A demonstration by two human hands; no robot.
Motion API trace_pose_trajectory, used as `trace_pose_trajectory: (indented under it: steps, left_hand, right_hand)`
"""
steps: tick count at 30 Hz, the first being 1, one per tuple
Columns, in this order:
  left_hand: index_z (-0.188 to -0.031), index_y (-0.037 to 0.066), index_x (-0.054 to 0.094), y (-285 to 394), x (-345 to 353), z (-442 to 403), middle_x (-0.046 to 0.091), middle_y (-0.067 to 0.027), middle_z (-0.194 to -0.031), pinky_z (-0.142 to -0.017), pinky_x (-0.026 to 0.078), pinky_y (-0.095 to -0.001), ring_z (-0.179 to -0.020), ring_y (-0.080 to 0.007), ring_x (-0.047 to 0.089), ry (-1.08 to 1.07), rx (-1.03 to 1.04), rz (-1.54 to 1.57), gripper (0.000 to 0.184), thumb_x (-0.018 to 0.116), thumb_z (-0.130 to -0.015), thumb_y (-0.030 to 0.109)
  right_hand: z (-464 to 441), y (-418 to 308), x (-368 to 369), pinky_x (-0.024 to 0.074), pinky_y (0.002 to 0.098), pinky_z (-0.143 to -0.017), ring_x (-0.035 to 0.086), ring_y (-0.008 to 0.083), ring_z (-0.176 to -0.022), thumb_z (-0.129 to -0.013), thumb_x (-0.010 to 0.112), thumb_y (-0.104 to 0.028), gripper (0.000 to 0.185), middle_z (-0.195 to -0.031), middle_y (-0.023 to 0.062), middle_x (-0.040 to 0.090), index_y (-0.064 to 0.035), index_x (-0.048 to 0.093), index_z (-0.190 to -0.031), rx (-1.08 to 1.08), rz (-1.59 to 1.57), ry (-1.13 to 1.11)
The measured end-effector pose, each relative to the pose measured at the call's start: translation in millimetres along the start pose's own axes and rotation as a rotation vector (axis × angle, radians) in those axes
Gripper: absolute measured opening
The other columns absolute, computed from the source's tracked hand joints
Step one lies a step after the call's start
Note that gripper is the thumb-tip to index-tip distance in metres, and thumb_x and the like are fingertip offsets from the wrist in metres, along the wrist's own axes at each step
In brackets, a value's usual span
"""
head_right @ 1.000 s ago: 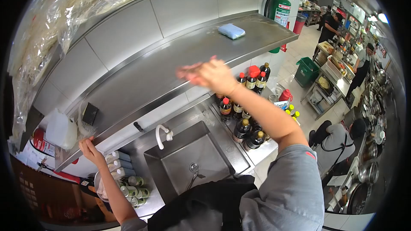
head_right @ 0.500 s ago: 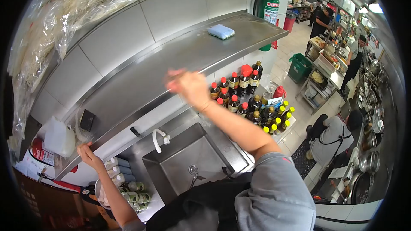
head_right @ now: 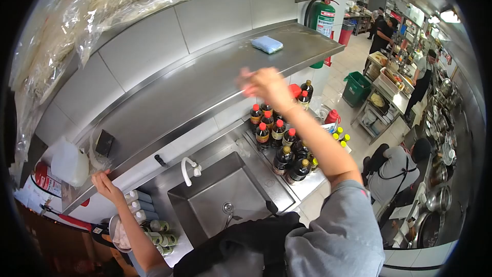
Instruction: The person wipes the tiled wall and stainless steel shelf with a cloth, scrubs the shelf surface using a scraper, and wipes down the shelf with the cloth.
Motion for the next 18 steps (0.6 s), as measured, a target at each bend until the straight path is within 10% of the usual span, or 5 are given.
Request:
trace_pose_trajectory:
  steps: [18]
  left_hand:
    - [-0.077, -0.004, 0.059, 4, -5, 3, 0.052, -0.0121, -0.078, -0.072, 0.038, -0.0371, -0.08, -0.0275, 0.048, 0.086, 0.052, -0.084, 0.03, 0.045, -0.095, 0.014]
  right_hand:
    - [2, -14, -10, 0.0473, 0.0386, -0.068, 0.056, 0.0258, -0.077, -0.065, 0.072, -0.01, 0.025, -0.083, 0.004, 0.058, -0.0117, 0.062, -0.088, 0.102, 0.202, 0.103]
Point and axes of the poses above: each hand's wrist, its own z-axis away from the middle knuckle, its own x-axis out of the palm, y = z × x, the point moved 9 cm from there along -z, towards the middle knuckle
